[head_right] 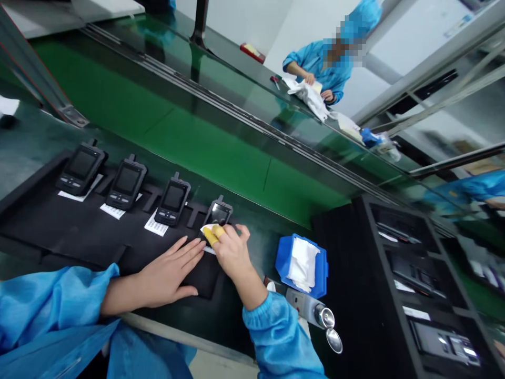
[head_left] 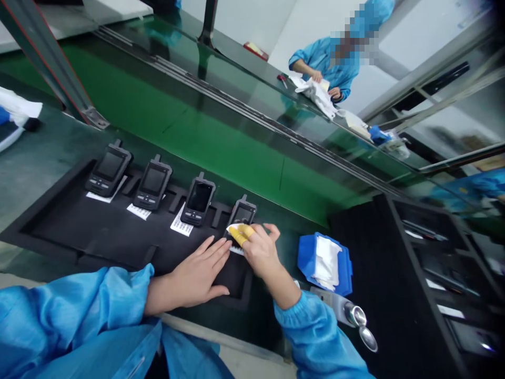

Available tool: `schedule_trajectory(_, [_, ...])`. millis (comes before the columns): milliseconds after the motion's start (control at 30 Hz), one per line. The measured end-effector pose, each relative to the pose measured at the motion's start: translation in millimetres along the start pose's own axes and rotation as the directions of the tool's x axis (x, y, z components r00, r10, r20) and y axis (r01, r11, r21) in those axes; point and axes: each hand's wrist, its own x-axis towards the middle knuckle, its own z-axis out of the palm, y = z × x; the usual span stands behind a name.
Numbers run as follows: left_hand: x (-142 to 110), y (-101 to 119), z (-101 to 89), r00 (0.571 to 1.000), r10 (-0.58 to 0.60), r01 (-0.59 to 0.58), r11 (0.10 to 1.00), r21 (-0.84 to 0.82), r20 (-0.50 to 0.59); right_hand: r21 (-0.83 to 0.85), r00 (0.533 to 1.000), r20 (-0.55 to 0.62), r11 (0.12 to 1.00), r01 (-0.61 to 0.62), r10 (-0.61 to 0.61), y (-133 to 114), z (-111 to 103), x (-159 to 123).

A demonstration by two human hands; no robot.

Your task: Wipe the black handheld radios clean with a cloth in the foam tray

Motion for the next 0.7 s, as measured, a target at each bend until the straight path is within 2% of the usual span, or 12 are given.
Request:
schedule_trajectory(100, [0.7,-0.3,0.7,1.0,0.014,-0.015,0.997,0.079,0.015,-0.05,0.991,-0.098,0.994,-0.096,0.091,20.2,5.5,11.1])
schedule_trajectory(200, [1.0,-1.2,0.9,1.0,0.029,-0.03,0.993,0.116,0.008,-0.047,0.985,-0.093,0.987,-0.152,0.148,31.4,9.5,12.2])
schedule_trajectory(433, [0.1,-1.2,4.7,1.0,0.022,-0.021,0.993,0.114,-0.006,0.025,0.995,-0.1,0.999,0.021,-0.019,0.0,0.6,-29.1])
schedule_trajectory(567, [1.2,-0.9,3.6,1.0,0.015,-0.014,0.993,0.117,-0.009,-0.087,0.99,-0.137,0.996,0.014,-0.026,3.3,3.7,-4.9])
schedule_trajectory(700, [1.5,-1.8,2.5,0.999,0.035,-0.032,0.99,0.139,-0.024,-0.182,0.981,-0.189,0.98,-0.083,0.048,16.2,9.0,28.5])
